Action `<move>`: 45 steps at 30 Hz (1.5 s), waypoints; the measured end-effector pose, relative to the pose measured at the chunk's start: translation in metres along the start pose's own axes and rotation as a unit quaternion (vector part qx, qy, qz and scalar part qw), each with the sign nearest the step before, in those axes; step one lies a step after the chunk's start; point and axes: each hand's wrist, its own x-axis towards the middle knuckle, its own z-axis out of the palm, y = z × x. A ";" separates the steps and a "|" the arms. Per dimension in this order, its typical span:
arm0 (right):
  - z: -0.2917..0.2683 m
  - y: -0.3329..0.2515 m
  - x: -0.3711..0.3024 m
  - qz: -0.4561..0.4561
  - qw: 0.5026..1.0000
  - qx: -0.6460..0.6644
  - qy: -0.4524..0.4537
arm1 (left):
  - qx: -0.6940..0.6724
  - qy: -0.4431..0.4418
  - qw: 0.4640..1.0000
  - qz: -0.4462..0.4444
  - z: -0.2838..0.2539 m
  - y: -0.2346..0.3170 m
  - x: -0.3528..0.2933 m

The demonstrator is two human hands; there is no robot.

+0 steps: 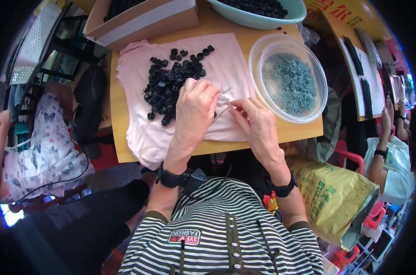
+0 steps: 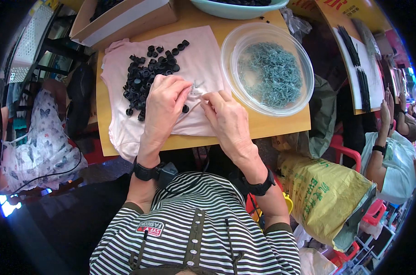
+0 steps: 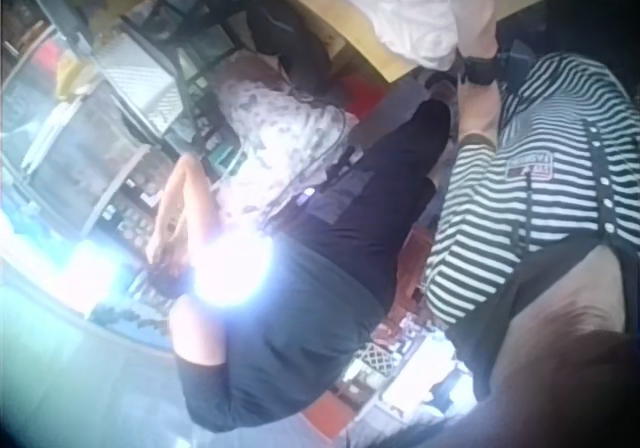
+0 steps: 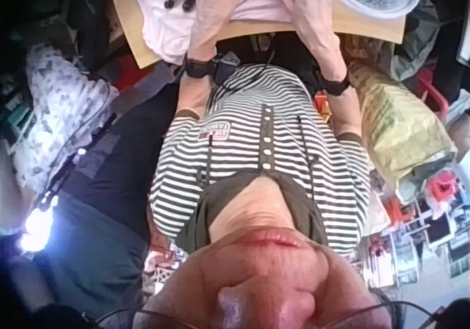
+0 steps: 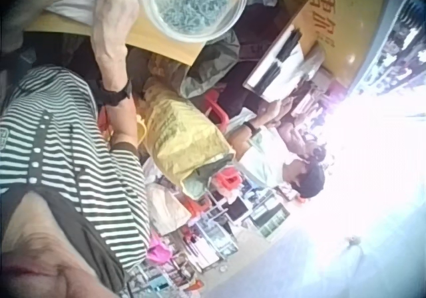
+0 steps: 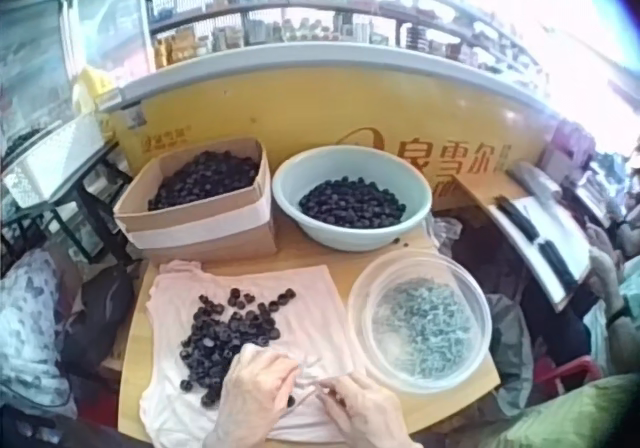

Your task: Sorting and inspecting small black plastic caps and metal springs on a table.

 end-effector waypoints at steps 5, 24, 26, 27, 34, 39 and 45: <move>0.000 0.010 -0.005 -0.008 0.999 0.045 0.018 | 0.070 -0.022 0.997 -0.008 0.006 0.004 0.003; 0.008 -0.004 0.006 -0.046 0.998 0.042 0.025 | -0.045 0.025 0.984 -0.169 -0.069 -0.005 -0.014; 0.010 -0.012 0.006 -0.048 0.998 0.044 0.011 | -0.064 0.015 0.979 -0.191 -0.076 -0.008 -0.025; 0.011 -0.015 0.007 -0.046 0.998 0.039 0.005 | -0.062 0.017 0.979 -0.194 -0.075 -0.011 -0.031; 0.023 -0.026 0.014 -0.064 0.998 0.024 -0.011 | -0.080 -0.006 0.973 -0.218 -0.080 -0.018 -0.055; 0.039 -0.031 0.008 -0.116 0.993 0.017 -0.034 | -0.110 -0.009 0.964 -0.242 -0.083 -0.020 -0.061; 0.045 -0.037 0.003 -0.116 0.992 0.007 -0.051 | -0.073 -0.007 0.963 -0.261 -0.093 -0.033 -0.076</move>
